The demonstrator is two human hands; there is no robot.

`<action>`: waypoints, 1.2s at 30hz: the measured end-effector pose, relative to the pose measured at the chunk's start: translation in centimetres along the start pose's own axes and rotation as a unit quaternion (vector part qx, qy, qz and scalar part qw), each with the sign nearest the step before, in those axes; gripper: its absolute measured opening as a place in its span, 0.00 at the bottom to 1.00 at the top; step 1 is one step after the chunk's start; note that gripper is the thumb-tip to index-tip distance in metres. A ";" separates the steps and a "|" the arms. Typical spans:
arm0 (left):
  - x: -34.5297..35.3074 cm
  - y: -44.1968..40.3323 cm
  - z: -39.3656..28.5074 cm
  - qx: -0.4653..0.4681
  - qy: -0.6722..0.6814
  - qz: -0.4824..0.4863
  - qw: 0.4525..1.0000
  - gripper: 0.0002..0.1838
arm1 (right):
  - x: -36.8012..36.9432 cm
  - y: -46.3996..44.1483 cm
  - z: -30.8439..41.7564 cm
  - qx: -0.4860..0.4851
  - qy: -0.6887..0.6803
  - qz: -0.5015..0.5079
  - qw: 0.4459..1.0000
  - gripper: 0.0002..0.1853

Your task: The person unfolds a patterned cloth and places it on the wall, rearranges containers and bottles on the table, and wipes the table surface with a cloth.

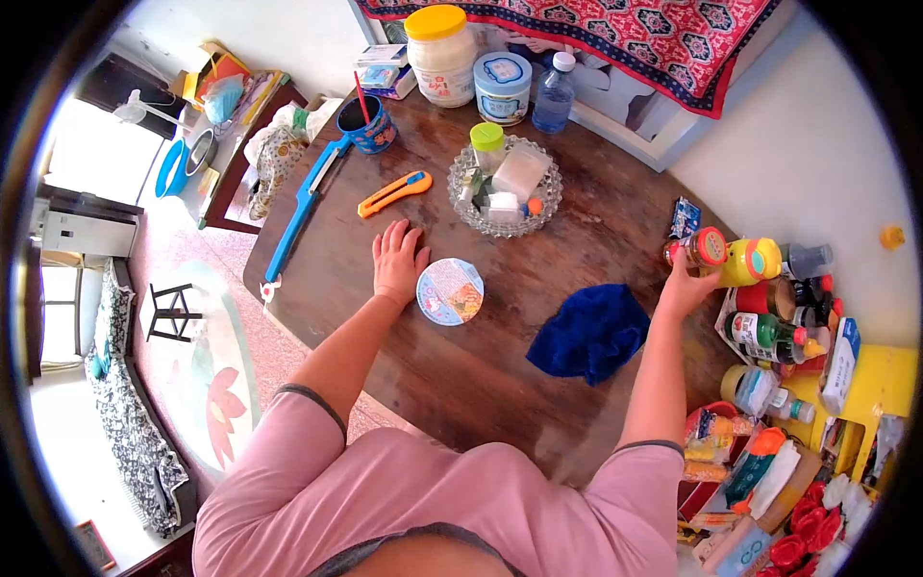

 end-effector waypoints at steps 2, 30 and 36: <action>0.1 -0.1 0.1 -0.002 -0.002 0.008 1.000 0.21 | 0.9 -0.5 -1.0 0.013 0.025 -0.015 0.999 0.39; 0.2 -0.2 0.5 0.019 -0.004 0.004 1.000 0.21 | 20.8 0.6 8.5 -0.105 -0.102 0.237 0.960 0.31; 0.2 -0.2 0.2 0.016 -0.005 -0.001 1.000 0.21 | 12.4 -4.2 3.4 -0.183 0.310 0.049 0.932 0.26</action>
Point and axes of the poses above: each hand's wrist, its own y-axis away from the middle knuckle, its own x-axis out of the palm, z = x × y, the point moved 2 cm from there along -y, towards the middle knuckle, and after that the axes turned 6 degrees about z, right-handed, at the moved point
